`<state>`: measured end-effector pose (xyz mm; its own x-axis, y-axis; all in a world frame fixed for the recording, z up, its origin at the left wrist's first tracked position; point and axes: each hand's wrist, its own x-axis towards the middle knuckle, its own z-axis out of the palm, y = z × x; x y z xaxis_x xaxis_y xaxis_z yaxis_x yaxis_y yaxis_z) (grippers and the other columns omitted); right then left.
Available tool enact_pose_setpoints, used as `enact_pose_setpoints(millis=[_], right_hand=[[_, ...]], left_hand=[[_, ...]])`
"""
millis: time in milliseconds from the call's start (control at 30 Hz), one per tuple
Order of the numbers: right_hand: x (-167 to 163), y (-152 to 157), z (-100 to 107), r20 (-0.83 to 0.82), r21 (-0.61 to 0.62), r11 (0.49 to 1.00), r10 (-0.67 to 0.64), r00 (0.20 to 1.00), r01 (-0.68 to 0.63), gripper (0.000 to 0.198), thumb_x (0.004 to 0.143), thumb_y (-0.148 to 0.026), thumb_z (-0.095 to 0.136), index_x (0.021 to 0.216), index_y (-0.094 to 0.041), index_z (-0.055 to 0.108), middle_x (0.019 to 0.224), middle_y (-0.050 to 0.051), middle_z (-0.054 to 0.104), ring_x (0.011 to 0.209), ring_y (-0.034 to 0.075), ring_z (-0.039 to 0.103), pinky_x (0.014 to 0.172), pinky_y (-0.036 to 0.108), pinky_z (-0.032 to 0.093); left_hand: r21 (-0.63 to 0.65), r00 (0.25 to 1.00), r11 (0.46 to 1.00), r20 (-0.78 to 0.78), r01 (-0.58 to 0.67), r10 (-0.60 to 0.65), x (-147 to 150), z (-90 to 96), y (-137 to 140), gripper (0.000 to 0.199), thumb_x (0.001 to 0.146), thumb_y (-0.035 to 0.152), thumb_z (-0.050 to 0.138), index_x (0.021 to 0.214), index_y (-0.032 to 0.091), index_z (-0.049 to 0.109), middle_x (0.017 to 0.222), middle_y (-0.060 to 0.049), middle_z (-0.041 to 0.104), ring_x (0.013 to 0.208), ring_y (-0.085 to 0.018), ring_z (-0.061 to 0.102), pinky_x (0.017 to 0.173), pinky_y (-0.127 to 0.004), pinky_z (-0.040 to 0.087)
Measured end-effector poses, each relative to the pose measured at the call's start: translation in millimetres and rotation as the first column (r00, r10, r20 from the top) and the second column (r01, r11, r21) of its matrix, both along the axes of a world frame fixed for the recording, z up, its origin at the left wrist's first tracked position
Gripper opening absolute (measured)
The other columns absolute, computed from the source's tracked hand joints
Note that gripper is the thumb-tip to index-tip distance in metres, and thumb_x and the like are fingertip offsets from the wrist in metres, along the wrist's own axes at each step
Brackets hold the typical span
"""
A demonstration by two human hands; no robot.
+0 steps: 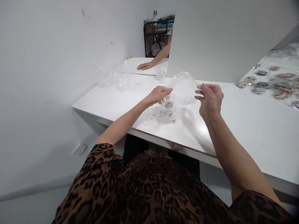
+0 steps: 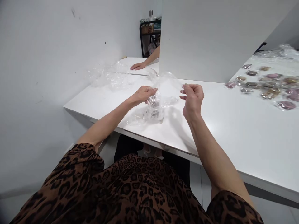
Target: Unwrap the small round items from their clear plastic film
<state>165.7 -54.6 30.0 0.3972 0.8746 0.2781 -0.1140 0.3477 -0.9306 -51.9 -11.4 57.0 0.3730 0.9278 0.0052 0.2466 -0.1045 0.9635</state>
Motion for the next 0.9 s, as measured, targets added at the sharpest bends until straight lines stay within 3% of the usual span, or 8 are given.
enact_pose_setpoints(millis=[100, 300, 467, 567, 633, 733, 800, 900], right_hand=[[-13.8, -16.9, -15.4, 0.070, 0.053, 0.995, -0.089, 0.994, 0.086, 0.037, 0.088, -0.056, 0.073, 0.088, -0.024, 0.052, 0.084, 0.001, 0.061, 0.070, 0.013, 0.058, 0.054, 0.024, 0.044], [-41.0, -49.1, -33.8, 0.146, -0.143, 0.973, 0.203, 0.968, -0.182, 0.054, 0.070, -0.053, 0.089, 0.102, -0.026, 0.055, 0.076, -0.002, 0.061, 0.062, 0.013, 0.056, 0.050, 0.026, 0.043], [4.3, -73.7, -59.0, 0.248, -0.291, 0.941, 0.247, 0.937, -0.171, 0.041, 0.075, -0.052, 0.084, 0.090, -0.022, 0.060, 0.074, 0.000, 0.062, 0.058, 0.013, 0.056, 0.053, 0.029, 0.047], [40.0, -91.7, -64.7, 0.442, -0.449, 0.885, 0.341, 0.830, -0.125, 0.043, 0.076, -0.053, 0.081, 0.099, -0.021, 0.064, 0.084, 0.004, 0.066, 0.069, 0.018, 0.062, 0.059, 0.033, 0.051], [52.4, -99.2, -58.9, 0.580, -0.405, 0.914, 0.264, 0.770, -0.009, 0.047, 0.080, -0.055, 0.076, 0.112, -0.023, 0.063, 0.104, 0.010, 0.069, 0.087, 0.025, 0.066, 0.066, 0.037, 0.055], [44.3, -97.8, -42.0, 0.715, -0.155, 0.978, 0.015, 0.699, 0.138, 0.045, 0.090, -0.054, 0.065, 0.125, -0.026, 0.059, 0.131, 0.013, 0.063, 0.113, 0.031, 0.064, 0.081, 0.047, 0.057], [22.1, -87.5, -33.8, 0.772, -0.040, 0.995, -0.025, 0.635, 0.087, 0.042, 0.095, -0.053, 0.060, 0.128, -0.027, 0.058, 0.134, 0.014, 0.061, 0.119, 0.033, 0.061, 0.087, 0.051, 0.057], [-23.8, -62.4, -35.4, 0.872, -0.037, 0.989, 0.102, 0.479, -0.144, 0.043, 0.096, -0.049, 0.058, 0.130, -0.023, 0.060, 0.133, 0.017, 0.063, 0.124, 0.037, 0.057, 0.096, 0.058, 0.054]], left_hand=[[-0.061, 0.975, 0.977, 0.069, -0.206, 0.210, 2.1, -18.1, 3.1, 0.047, 0.094, 0.050, 0.069, 0.064, 0.016, 0.055, 0.061, -0.001, 0.046, 0.053, -0.011, 0.048, 0.062, -0.033, 0.050], [-0.128, 0.905, 0.931, 0.222, -0.341, 0.362, 0.3, -26.0, 3.8, 0.045, 0.089, 0.049, 0.076, 0.066, 0.018, 0.052, 0.058, 0.004, 0.037, 0.048, -0.007, 0.041, 0.054, -0.026, 0.049], [-0.352, 0.764, 0.809, 0.296, -0.471, 0.574, -28.8, -23.0, 2.6, 0.036, 0.094, 0.048, 0.071, 0.081, 0.017, 0.058, 0.065, 0.002, 0.051, 0.049, -0.007, 0.050, 0.057, -0.025, 0.052], [-0.516, 0.741, 0.738, 0.261, -0.434, 0.619, -48.6, -32.9, 1.5, 0.030, 0.099, 0.044, 0.065, 0.099, 0.014, 0.062, 0.065, 0.000, 0.058, 0.052, -0.011, 0.059, 0.060, -0.025, 0.055], [-0.584, 0.771, 0.725, 0.248, -0.364, 0.587, -57.6, -41.4, -3.5, 0.034, 0.101, 0.041, 0.061, 0.113, 0.009, 0.062, 0.067, -0.005, 0.064, 0.060, -0.016, 0.066, 0.065, -0.028, 0.059], [-0.598, 0.831, 0.754, 0.250, -0.272, 0.498, -64.3, -50.1, -20.3, 0.038, 0.096, 0.035, 0.070, 0.119, 0.005, 0.062, 0.077, -0.012, 0.071, 0.073, -0.020, 0.072, 0.074, -0.031, 0.062], [-0.589, 0.868, 0.764, 0.201, -0.264, 0.455, -64.8, -51.7, -36.6, 0.035, 0.088, 0.025, 0.080, 0.113, 0.005, 0.065, 0.080, -0.013, 0.072, 0.075, -0.020, 0.073, 0.074, -0.031, 0.062], [-0.601, 0.894, 0.748, 0.116, -0.283, 0.432, -60.7, -48.3, -61.9, 0.025, 0.080, 0.006, 0.082, 0.098, 0.005, 0.066, 0.073, -0.011, 0.070, 0.068, -0.018, 0.071, 0.068, -0.030, 0.060]])
